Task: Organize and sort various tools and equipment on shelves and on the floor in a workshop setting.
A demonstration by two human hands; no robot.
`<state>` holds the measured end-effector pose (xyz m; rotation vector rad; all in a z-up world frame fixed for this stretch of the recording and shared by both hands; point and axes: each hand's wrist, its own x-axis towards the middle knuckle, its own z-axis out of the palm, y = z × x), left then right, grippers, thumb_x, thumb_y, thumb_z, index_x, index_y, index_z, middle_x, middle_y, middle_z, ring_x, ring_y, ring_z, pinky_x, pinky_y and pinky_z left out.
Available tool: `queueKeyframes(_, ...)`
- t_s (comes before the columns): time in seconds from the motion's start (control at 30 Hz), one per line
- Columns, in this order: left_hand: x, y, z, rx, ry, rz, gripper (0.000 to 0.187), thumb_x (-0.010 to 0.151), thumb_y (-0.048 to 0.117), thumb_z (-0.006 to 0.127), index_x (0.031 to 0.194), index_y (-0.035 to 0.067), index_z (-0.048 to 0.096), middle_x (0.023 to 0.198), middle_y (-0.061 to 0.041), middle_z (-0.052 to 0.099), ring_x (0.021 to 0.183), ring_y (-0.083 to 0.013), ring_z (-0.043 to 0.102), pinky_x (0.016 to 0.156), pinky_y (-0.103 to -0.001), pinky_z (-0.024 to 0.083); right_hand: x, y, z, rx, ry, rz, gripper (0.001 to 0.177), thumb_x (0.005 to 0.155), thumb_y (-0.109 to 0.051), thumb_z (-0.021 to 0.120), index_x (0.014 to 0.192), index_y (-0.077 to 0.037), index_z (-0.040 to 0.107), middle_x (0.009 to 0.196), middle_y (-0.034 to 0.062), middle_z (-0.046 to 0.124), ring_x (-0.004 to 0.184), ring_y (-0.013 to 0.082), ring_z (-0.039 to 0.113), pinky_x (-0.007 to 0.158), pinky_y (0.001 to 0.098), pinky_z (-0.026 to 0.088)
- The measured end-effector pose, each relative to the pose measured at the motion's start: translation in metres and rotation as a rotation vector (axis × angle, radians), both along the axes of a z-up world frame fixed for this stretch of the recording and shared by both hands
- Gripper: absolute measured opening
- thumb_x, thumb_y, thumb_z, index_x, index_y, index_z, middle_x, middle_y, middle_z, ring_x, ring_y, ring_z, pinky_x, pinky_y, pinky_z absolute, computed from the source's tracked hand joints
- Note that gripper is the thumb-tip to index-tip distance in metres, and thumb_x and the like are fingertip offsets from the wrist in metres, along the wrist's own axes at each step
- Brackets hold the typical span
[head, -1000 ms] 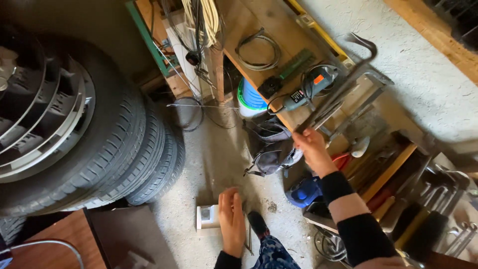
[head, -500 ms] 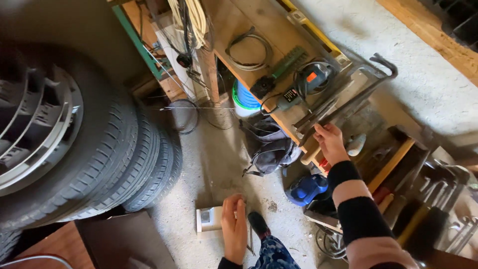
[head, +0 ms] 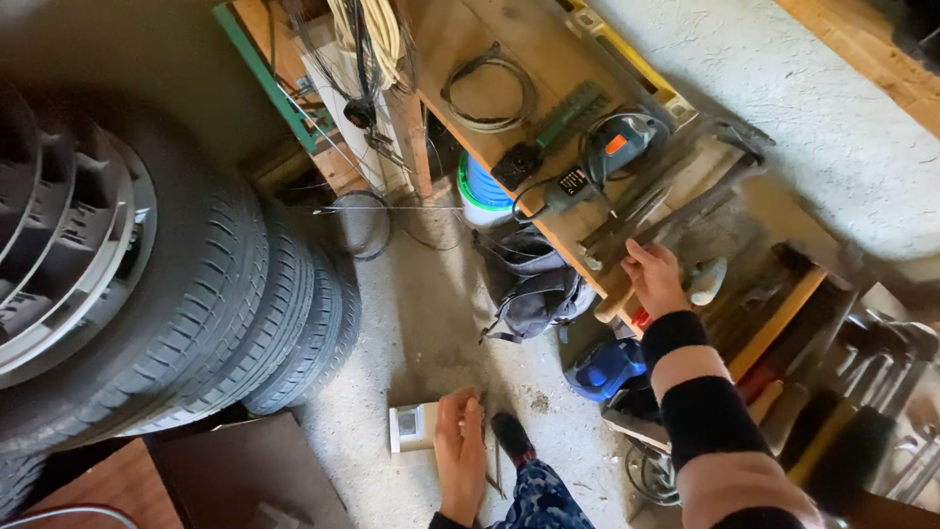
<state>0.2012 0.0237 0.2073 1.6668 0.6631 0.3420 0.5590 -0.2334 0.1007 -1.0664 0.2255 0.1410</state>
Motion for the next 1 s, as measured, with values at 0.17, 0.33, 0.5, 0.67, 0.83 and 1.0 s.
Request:
queueKeyframes(0.17, 0.0, 0.0, 0.007, -0.081, 0.089, -0.003, 0.032, 0.101, 0.029, 0.051, 0.117, 0.008, 0.07, 0.106, -0.006, 0.07, 0.095, -0.0179, 0.071, 0.083, -0.031, 0.054, 0.0, -0.004, 0.008, -0.113, 0.057, 0.045, 0.05, 0.099, -0.006, 0.071, 0.066, -0.019, 0.035, 0.065, -0.0011, 0.039, 0.061, 0.0117, 0.048, 0.06, 0.0285, 0.043)
queueKeyframes(0.33, 0.0, 0.0, -0.002, -0.062, 0.084, -0.012, 0.029, 0.1, 0.027, 0.051, 0.114, 0.009, 0.07, 0.106, -0.005, 0.07, 0.095, -0.0173, 0.068, 0.084, -0.031, 0.053, 0.014, -0.013, -0.016, -0.163, 0.101, 0.052, 0.043, 0.096, -0.007, 0.073, 0.068, -0.019, 0.042, 0.064, -0.0006, 0.045, 0.061, 0.0117, 0.05, 0.065, 0.0296, 0.048)
queueKeyframes(0.5, -0.002, 0.001, -0.001, -0.04, 0.059, -0.041, 0.028, 0.101, 0.026, 0.051, 0.115, 0.01, 0.07, 0.108, -0.004, 0.072, 0.095, -0.0171, 0.069, 0.082, -0.031, 0.054, 0.02, -0.01, -0.02, -0.315, 0.148, 0.049, 0.032, 0.098, -0.01, 0.071, 0.083, -0.018, 0.044, 0.073, 0.0011, 0.046, 0.066, 0.0127, 0.053, 0.069, 0.0318, 0.052)
queueKeyframes(0.67, -0.006, 0.002, 0.004, -0.085, 0.163, -0.045, 0.03, 0.1, 0.031, 0.051, 0.117, 0.014, 0.07, 0.109, -0.001, 0.07, 0.093, -0.0148, 0.067, 0.074, -0.029, 0.054, 0.026, -0.017, -0.031, -0.835, 0.145, 0.077, 0.028, 0.095, -0.024, 0.074, 0.087, 0.0, 0.062, 0.079, 0.0147, 0.072, 0.072, 0.0249, 0.072, 0.067, 0.0365, 0.058)
queueKeyframes(0.83, -0.013, 0.007, 0.0, 0.001, 0.024, -0.045, 0.025, 0.1, 0.023, 0.053, 0.112, 0.01, 0.07, 0.105, -0.004, 0.07, 0.095, -0.0173, 0.067, 0.08, -0.031, 0.054, 0.002, 0.006, 0.055, -1.266, 0.099, 0.238, 0.027, 0.095, -0.022, 0.068, 0.083, -0.005, 0.051, 0.077, 0.013, 0.073, 0.076, 0.026, 0.072, 0.076, 0.04, 0.055)
queueKeyframes(1.0, -0.019, 0.009, 0.005, -0.044, 0.044, -0.044, 0.026, 0.101, 0.025, 0.052, 0.111, 0.01, 0.07, 0.105, -0.004, 0.071, 0.094, -0.0168, 0.068, 0.08, -0.03, 0.053, -0.007, 0.005, 0.07, -1.433, -0.04, 0.313, 0.038, 0.076, -0.019, 0.059, 0.049, -0.013, 0.032, 0.045, -0.0011, 0.028, 0.043, 0.016, 0.029, 0.051, 0.0343, 0.029)
